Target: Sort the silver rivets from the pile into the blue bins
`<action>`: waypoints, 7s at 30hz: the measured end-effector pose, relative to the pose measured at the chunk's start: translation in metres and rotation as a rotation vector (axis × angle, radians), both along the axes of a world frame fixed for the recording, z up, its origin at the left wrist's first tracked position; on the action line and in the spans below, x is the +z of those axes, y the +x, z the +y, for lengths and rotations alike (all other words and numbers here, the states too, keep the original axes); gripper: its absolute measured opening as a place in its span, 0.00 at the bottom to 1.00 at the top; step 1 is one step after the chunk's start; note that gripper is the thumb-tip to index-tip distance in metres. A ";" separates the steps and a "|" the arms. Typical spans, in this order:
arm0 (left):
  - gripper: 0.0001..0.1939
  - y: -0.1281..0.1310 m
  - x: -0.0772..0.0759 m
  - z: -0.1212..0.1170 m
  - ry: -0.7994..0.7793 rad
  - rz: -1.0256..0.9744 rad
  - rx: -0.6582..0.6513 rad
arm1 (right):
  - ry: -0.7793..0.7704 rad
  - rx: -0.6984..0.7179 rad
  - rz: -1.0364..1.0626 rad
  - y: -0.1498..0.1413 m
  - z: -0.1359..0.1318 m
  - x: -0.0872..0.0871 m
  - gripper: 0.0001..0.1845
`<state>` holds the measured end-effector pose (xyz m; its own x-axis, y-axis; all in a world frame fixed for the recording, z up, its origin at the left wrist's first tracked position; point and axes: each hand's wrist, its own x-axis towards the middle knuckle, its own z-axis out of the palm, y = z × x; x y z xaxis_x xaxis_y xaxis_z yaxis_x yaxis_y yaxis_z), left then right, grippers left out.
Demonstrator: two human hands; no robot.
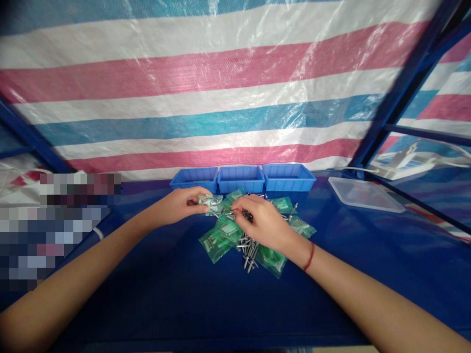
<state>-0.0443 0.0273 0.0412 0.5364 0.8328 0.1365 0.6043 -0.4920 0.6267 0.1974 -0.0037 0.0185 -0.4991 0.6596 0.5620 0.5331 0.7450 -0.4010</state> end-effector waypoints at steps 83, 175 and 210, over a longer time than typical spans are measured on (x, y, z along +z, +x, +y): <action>0.18 0.043 -0.020 -0.007 0.497 0.413 -0.175 | -0.026 -0.106 -0.543 0.022 0.006 0.014 0.11; 0.09 0.003 0.010 0.085 0.550 0.559 0.269 | -0.400 0.008 0.691 -0.004 0.003 -0.002 0.13; 0.08 0.039 -0.029 -0.018 0.269 0.229 -0.025 | -0.402 -0.047 0.539 -0.004 0.004 -0.007 0.12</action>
<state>-0.0049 0.0090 0.0122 0.5987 0.7694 0.2226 0.6998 -0.6376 0.3220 0.1931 0.0003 0.0111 -0.1830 0.8837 0.4308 0.2086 0.4632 -0.8614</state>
